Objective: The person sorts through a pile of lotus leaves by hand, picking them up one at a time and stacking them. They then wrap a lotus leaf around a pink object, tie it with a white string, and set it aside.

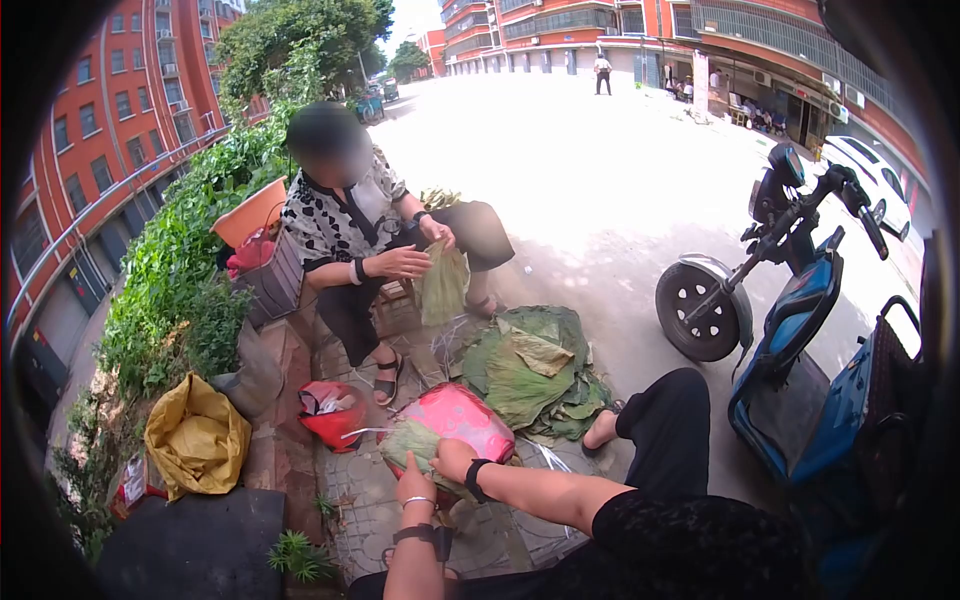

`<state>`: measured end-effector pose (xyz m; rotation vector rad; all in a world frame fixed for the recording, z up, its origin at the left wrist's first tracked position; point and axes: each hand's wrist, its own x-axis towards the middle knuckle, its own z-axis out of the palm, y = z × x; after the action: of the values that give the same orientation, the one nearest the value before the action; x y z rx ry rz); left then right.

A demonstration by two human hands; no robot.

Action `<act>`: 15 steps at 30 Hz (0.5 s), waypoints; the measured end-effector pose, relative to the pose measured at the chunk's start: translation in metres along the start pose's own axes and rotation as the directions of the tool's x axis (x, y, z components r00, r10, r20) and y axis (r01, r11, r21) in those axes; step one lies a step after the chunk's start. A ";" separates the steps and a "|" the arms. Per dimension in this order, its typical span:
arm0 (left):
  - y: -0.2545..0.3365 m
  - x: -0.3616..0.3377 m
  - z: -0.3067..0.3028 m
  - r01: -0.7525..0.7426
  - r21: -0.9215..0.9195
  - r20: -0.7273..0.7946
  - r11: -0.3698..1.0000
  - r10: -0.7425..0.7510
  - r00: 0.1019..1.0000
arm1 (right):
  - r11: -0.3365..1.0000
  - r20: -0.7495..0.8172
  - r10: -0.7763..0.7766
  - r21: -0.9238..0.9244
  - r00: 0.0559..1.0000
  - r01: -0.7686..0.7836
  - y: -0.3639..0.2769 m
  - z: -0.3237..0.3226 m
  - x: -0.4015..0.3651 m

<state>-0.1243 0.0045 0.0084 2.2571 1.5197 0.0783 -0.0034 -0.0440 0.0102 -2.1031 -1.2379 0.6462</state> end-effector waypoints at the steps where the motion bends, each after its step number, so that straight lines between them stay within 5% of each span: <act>1: -0.001 0.000 0.000 -0.001 0.000 0.001 1.000 0.001 1.000 | 1.000 0.017 -0.013 0.019 1.000 0.012 0.000 0.000 0.001; 10: -0.006 0.005 0.009 -0.013 -0.060 -0.040 0.998 0.011 0.999 | 0.964 -0.076 -0.252 0.067 0.965 0.257 0.000 0.014 0.004; 15: -0.008 0.011 0.013 0.000 -0.067 -0.044 0.998 -0.003 0.999 | 0.968 -0.064 -0.118 0.214 0.991 0.129 0.000 0.028 0.006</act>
<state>-0.1228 0.0130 -0.0085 2.2151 1.5177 0.1768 -0.0191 -0.0314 -0.0102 -1.8359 -1.2018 0.6379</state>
